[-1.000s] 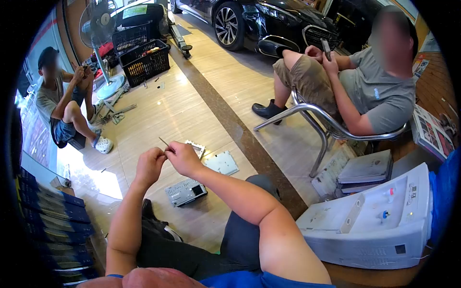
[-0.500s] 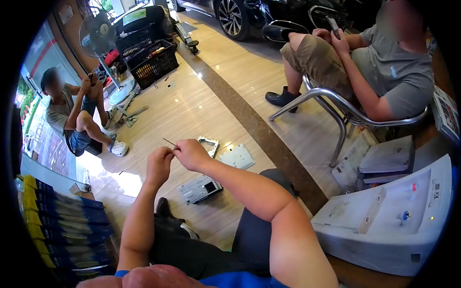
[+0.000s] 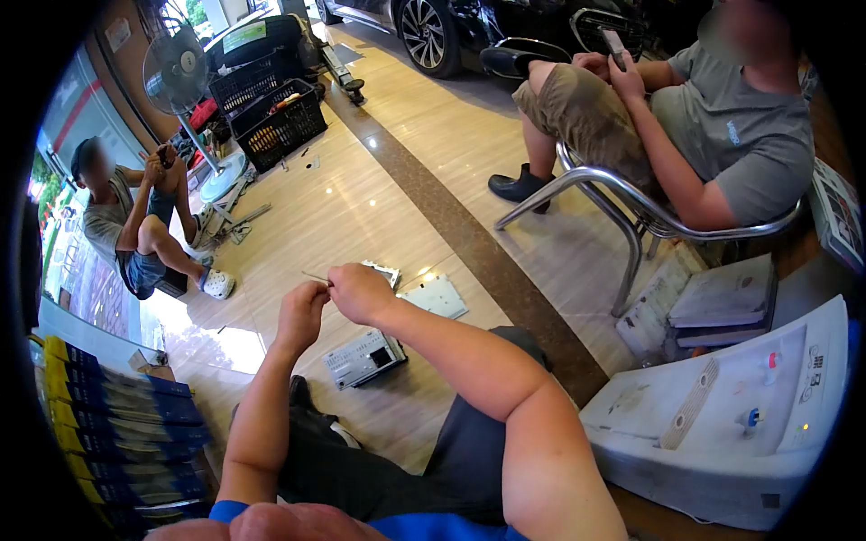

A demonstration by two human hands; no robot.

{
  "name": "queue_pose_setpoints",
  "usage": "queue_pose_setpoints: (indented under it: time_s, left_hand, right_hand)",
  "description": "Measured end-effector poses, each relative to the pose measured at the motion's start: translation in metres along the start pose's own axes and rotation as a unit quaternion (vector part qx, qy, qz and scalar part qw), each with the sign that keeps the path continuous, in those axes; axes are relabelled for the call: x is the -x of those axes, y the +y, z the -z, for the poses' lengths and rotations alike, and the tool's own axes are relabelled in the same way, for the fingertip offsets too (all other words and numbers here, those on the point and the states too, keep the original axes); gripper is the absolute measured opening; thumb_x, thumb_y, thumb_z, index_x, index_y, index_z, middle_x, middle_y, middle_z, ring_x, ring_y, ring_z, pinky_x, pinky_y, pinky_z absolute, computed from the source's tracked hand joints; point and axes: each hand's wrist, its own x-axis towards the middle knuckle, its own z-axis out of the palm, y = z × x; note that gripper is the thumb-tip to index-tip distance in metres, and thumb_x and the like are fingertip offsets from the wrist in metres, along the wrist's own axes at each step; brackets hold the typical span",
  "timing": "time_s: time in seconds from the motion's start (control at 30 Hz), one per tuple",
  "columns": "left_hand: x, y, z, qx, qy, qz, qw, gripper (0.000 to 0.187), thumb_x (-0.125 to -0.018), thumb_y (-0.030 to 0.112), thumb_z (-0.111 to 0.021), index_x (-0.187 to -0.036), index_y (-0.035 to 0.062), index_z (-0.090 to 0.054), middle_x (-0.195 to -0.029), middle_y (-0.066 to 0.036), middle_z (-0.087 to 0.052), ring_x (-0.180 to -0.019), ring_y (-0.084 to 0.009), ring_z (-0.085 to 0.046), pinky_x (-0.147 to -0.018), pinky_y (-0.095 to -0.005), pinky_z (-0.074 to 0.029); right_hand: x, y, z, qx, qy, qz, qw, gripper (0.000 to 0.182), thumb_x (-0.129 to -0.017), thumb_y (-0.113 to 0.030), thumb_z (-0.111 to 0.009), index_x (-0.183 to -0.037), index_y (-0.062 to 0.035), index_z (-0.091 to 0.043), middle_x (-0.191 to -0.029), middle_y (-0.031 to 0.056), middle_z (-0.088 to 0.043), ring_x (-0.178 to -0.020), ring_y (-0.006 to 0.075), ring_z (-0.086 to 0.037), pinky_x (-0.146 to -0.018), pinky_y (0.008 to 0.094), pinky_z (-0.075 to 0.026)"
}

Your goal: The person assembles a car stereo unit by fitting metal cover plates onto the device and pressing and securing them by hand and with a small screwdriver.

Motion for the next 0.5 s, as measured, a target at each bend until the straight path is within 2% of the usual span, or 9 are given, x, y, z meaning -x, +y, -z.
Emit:
queue_pose_setpoints:
  time_s: [0.23, 0.43, 0.5]
  left_hand:
    - [0.001, 0.001, -0.006, 0.003, -0.016, 0.025, 1.0, 0.011, -0.089, 0.012, -0.065, -0.096, 0.0053, -0.07, -0.094, -0.017, -0.069, -0.089, -0.0366, -0.065, -0.077, -0.0429, -0.052]
    - [0.002, -0.002, -0.003, -0.006, -0.061, 0.032, 0.998, 0.015, -0.09, 0.018, -0.063, -0.097, 0.0065, -0.071, -0.097, -0.015, -0.069, -0.092, -0.0352, -0.065, -0.08, -0.0433, -0.051]
    - [0.003, -0.003, -0.001, -0.007, -0.054, 0.031, 0.998, 0.014, -0.089, 0.016, -0.063, -0.095, 0.005, -0.071, -0.096, -0.015, -0.069, -0.091, -0.035, -0.065, -0.081, -0.0419, -0.052]
  right_hand:
    - [0.009, 0.0, 0.008, 0.027, -0.025, 0.014, 0.999, 0.018, -0.089, -0.02, -0.059, -0.088, -0.0048, -0.067, -0.09, 0.0176, -0.068, -0.09, 0.0368, -0.064, -0.078, 0.0477, -0.051]
    - [0.01, 0.006, 0.001, 0.022, -0.038, 0.015, 0.999, 0.018, -0.089, -0.021, -0.06, -0.088, -0.0044, -0.067, -0.089, 0.0173, -0.068, -0.086, 0.0381, -0.065, -0.075, 0.0487, -0.052]
    - [0.008, 0.009, -0.003, 0.006, -0.036, 0.025, 0.999, 0.018, -0.09, -0.021, -0.06, -0.089, -0.0045, -0.067, -0.088, 0.0176, -0.067, -0.084, 0.0384, -0.065, -0.074, 0.049, -0.052]
